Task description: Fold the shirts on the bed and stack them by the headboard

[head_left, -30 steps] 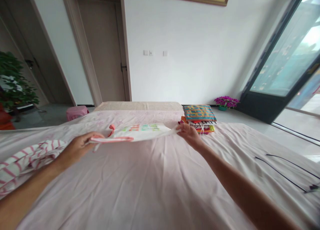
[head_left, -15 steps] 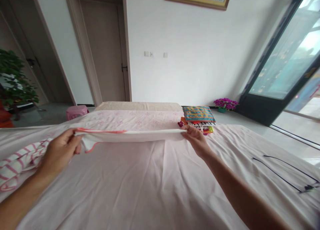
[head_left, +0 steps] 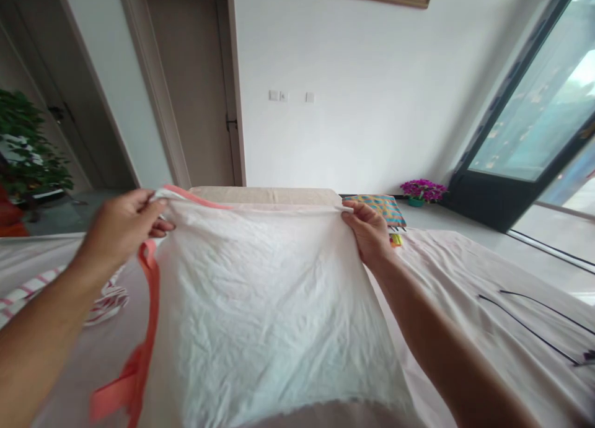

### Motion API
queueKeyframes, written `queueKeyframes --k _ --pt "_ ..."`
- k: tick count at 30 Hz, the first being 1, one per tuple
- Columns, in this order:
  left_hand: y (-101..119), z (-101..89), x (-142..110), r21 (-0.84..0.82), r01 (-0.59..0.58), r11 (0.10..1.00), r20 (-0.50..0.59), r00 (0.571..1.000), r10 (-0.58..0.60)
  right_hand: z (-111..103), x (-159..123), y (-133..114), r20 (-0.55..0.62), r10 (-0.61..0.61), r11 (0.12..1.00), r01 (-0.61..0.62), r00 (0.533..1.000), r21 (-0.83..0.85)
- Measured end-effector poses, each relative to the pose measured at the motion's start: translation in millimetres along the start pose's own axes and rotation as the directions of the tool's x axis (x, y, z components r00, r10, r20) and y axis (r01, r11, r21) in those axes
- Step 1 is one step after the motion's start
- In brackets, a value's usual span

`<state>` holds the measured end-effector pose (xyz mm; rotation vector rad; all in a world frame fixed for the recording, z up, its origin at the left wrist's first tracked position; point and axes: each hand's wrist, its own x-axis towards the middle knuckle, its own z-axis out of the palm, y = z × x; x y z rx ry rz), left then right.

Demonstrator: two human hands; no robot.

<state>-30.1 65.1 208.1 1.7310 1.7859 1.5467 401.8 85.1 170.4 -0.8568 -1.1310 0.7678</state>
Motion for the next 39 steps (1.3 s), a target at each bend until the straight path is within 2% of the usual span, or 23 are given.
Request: queueKeyframes --k 2,4,7,9,14,16,19,21,24,27,30,33,36,39 --pt "-31 25.4 -3 0.046 0.165 0.985 0.134 0.976 -0.17 -6 2 35 -0.009 0.048 0.997 -0.049 0.999 -0.061" --pt "-62 50.1 -4 0.144 0.262 0.954 0.212 0.934 -0.289 -12 2 69 -0.02 0.074 0.988 -0.076 0.997 -0.137" --pt "-98 79.6 -2 0.293 0.248 0.923 0.239 0.916 -0.322 -19 5 108 -0.023 0.105 0.964 -0.107 0.994 -0.241" --pt "-108 92.9 3 0.346 0.237 0.908 0.228 0.917 -0.326 -20 10 124 -0.024 0.1 0.947 -0.102 0.995 -0.303" --pt "-110 116.7 24 0.399 0.247 0.883 0.196 0.918 -0.345 -14 37 145 -0.035 -0.007 0.88 -0.01 0.999 -0.475" --pt "-110 126.4 32 0.464 0.212 0.86 0.192 0.924 -0.331 -12 50 154 -0.031 -0.024 0.844 0.003 0.999 -0.537" --pt "-111 140.3 33 0.59 0.119 0.799 0.177 0.946 -0.272 -12 61 166 -0.021 0.032 0.766 -0.038 0.999 -0.641" --pt "-111 148.1 27 0.628 0.075 0.775 0.168 0.959 -0.228 -12 61 170 -0.032 0.095 0.675 -0.089 0.995 -0.732" --pt "-105 159.5 8 0.637 -0.009 0.77 0.212 0.963 -0.165 -2 47 165 -0.015 0.118 0.519 -0.074 0.993 -0.852" --pt "-95 174.8 -19 0.599 -0.167 0.783 0.356 0.932 -0.074 29 16 153 0.15 0.139 0.451 0.072 0.979 -0.89" --pt "-88 191.8 -49 0.547 -0.303 0.78 0.481 0.877 0.003 72 -26 148 0.384 0.228 0.467 0.246 0.895 -0.85" --pt "-90 200.7 -75 0.558 -0.34 0.757 0.513 0.858 0.007 101 -62 153 0.501 0.339 0.445 0.333 0.797 -0.831" --pt "-100 196.0 -90 0.605 -0.337 0.721 0.501 0.866 -0.015 102 -74 162 0.521 0.402 0.374 0.384 0.753 -0.844" --pt "-109 183.9 -93 0.67 -0.341 0.66 0.493 0.868 -0.051 77 -61 167 0.459 0.434 0.254 0.383 0.775 -0.888"
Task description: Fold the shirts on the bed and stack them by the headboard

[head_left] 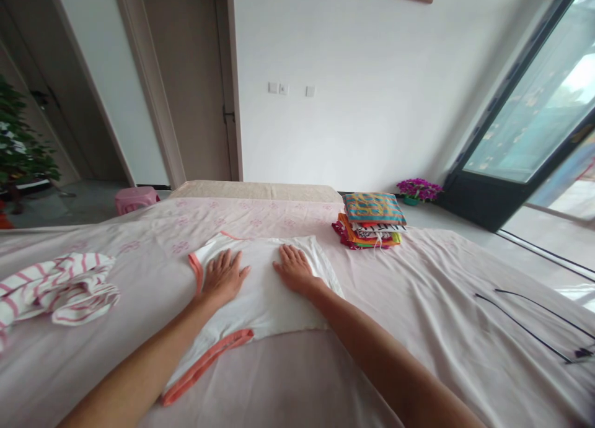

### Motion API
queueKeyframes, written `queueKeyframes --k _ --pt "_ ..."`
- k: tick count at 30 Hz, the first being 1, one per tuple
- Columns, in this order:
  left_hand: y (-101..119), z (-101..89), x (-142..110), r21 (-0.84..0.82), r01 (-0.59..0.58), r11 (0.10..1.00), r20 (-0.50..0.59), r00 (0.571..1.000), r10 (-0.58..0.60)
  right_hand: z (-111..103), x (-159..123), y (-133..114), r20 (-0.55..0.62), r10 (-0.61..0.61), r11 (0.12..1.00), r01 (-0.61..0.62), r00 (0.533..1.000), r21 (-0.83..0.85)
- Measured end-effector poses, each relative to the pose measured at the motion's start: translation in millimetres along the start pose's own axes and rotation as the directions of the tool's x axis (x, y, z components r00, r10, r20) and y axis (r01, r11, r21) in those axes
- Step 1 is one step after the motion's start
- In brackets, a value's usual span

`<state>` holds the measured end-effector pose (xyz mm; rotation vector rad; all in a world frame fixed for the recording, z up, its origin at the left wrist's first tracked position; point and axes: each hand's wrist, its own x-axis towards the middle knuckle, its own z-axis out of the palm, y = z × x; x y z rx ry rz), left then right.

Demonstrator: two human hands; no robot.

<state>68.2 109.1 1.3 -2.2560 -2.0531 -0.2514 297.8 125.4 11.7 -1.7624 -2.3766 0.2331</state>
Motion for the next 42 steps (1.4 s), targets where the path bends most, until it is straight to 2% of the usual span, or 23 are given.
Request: queueKeyframes --k 3,6,9,12,14,16,18,22,24,26,30,37,42 --pt "-9 -2.9 -2 0.075 0.032 0.997 0.006 0.999 -0.032 -11 0 40 -0.008 0.131 0.988 -0.131 0.991 -0.083" --pt "-11 -3.1 -1 0.098 0.056 0.994 0.003 0.998 -0.057 -18 -6 72 -0.007 0.208 0.971 -0.207 0.978 -0.123" --pt "-11 -2.6 -1 0.079 0.074 0.994 0.022 0.997 -0.076 -22 -12 88 -0.006 0.251 0.958 -0.249 0.968 -0.139" --pt "-11 -6.8 -1 0.047 0.074 0.996 0.064 0.995 -0.077 -28 -16 88 -0.02 0.33 0.932 -0.329 0.944 -0.155" --pt "-9 -12.1 -2 0.027 0.082 0.996 0.108 0.991 -0.084 -31 -19 78 -0.054 0.36 0.919 -0.364 0.932 -0.155" --pt "-4 -17.5 -5 0.008 0.087 0.996 0.139 0.986 -0.088 -33 -24 58 -0.093 0.339 0.929 -0.349 0.936 -0.124" --pt "5 -21.2 -11 -0.01 0.07 0.998 0.146 0.987 -0.067 -32 -33 28 -0.114 0.272 0.958 -0.28 0.956 -0.064" --pt "28 -20.9 -35 -0.042 -0.006 0.999 0.125 0.992 0.011 -20 -56 -37 -0.105 0.049 0.998 -0.045 0.993 0.039" --pt "33 -17.7 -49 -0.036 -0.036 0.999 0.086 0.996 0.039 -12 -67 -57 -0.073 -0.018 0.998 0.022 0.997 0.055" --pt "32 -14.2 -61 -0.012 -0.061 0.998 0.032 0.998 0.061 -5 -75 -64 -0.053 -0.047 0.998 0.049 0.997 0.04" --pt "24 -11.1 -72 0.014 -0.09 0.996 -0.045 0.995 0.09 -1 -81 -39 -0.035 -0.045 0.999 0.044 0.998 -0.026" --pt "25 -13.7 -74 0.007 -0.092 0.996 -0.056 0.994 0.093 -14 -84 30 -0.074 0.127 0.981 -0.136 0.989 -0.138" --pt "25 -13.8 -75 0.011 -0.09 0.996 -0.068 0.994 0.091 -14 -87 41 -0.105 0.176 0.969 -0.191 0.979 -0.16"
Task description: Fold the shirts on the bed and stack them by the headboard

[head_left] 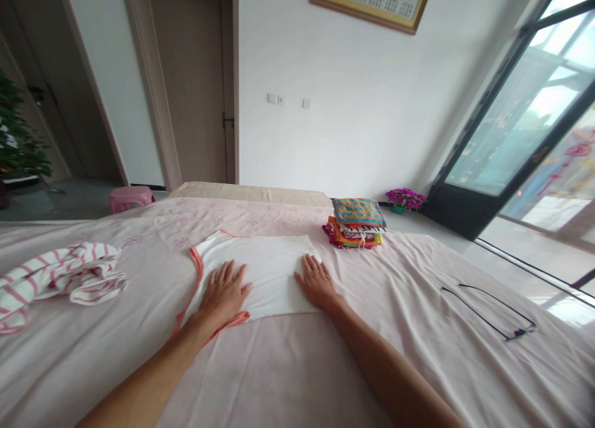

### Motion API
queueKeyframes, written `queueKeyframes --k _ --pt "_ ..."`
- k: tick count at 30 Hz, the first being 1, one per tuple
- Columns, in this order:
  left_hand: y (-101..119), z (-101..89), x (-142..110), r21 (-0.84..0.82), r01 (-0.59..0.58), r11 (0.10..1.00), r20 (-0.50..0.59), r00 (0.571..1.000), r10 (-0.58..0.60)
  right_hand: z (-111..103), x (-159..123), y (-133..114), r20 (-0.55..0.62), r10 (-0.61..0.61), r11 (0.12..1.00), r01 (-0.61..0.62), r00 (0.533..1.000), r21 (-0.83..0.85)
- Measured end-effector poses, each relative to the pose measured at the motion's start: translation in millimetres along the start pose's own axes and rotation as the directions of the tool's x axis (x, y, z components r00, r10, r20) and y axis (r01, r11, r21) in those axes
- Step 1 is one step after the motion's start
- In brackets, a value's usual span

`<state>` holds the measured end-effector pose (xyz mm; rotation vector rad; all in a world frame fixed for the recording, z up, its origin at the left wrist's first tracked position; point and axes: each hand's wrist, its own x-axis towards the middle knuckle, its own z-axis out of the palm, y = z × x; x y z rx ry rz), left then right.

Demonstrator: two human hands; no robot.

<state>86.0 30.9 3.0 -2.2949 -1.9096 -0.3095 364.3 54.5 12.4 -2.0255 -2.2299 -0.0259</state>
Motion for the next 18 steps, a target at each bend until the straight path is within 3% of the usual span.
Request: queueKeyframes --k 18 --pt "1.3 -2.3 0.0 0.017 0.0 1.0 0.002 1.0 0.0 6.4 1.5 0.9 -0.013 -0.01 1.0 0.009 1.0 -0.022"
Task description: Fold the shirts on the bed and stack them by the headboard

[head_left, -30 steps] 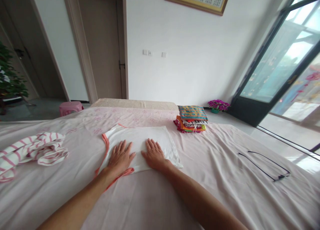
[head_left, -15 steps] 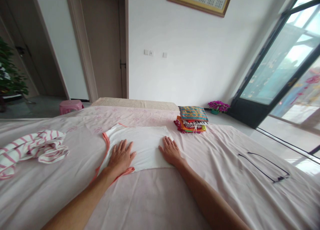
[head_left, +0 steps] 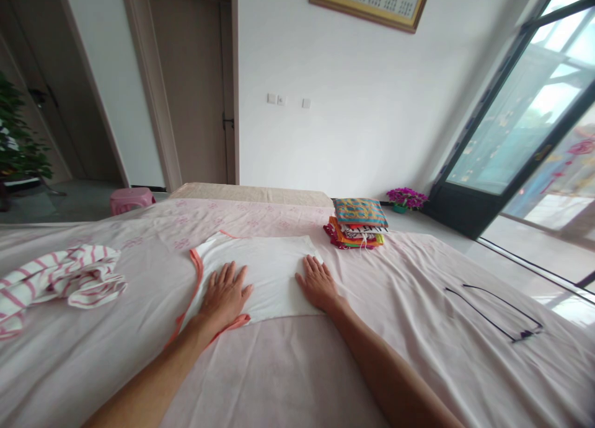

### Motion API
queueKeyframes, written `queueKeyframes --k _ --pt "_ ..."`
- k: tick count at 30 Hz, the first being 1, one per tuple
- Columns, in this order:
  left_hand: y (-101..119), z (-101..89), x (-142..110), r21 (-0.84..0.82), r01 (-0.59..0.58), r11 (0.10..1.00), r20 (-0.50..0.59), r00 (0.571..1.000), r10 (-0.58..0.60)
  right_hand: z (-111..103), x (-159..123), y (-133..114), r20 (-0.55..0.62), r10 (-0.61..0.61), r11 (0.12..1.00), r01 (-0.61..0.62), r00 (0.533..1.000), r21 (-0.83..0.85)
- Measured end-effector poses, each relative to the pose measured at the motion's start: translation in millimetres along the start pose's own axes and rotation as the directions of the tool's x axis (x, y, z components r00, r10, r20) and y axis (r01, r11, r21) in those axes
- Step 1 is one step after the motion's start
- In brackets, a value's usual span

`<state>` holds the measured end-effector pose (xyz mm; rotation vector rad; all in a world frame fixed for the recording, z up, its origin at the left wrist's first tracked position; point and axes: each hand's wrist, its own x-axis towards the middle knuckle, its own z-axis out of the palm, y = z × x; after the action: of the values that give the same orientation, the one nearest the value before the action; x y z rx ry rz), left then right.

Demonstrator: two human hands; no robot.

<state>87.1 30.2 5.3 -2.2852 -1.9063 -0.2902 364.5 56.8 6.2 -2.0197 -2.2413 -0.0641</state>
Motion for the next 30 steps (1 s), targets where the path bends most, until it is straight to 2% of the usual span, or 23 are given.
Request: queueKeyframes --k 6,12,14,16,20,23,26,30 --pt "0 2.4 0 0.001 -0.008 1.0 -0.023 1.0 0.008 -4 0 -3 0.065 0.014 1.0 -0.013 0.998 -0.013" --pt "0 3.5 0 -0.001 -0.007 1.0 -0.027 1.0 0.007 -29 14 -12 0.19 0.0 1.0 0.003 0.982 -0.016" --pt "1 3.7 0 -0.006 -0.006 1.0 -0.024 1.0 0.006 -34 25 -25 0.173 -0.036 0.999 0.035 0.984 0.009" --pt "1 3.6 1 -0.008 -0.003 1.0 -0.018 1.0 0.003 -33 39 -46 0.107 -0.093 0.995 0.088 0.99 0.047" --pt "1 2.8 2 -0.008 0.002 1.0 -0.007 1.0 -0.002 -14 69 -90 -0.011 -0.209 0.97 0.209 0.978 0.126" --pt "1 3.6 3 -0.015 0.002 1.0 -0.003 1.0 -0.002 3 94 -109 0.013 -0.271 0.949 0.265 0.962 0.172" --pt "1 4.2 4 -0.011 0.004 1.0 -0.007 1.0 -0.004 15 119 -104 0.08 -0.27 0.95 0.252 0.959 0.182" --pt "2 0.2 3 -0.003 0.006 1.0 -0.005 1.0 -0.006 18 143 -66 0.138 -0.169 0.981 0.153 0.976 0.123"
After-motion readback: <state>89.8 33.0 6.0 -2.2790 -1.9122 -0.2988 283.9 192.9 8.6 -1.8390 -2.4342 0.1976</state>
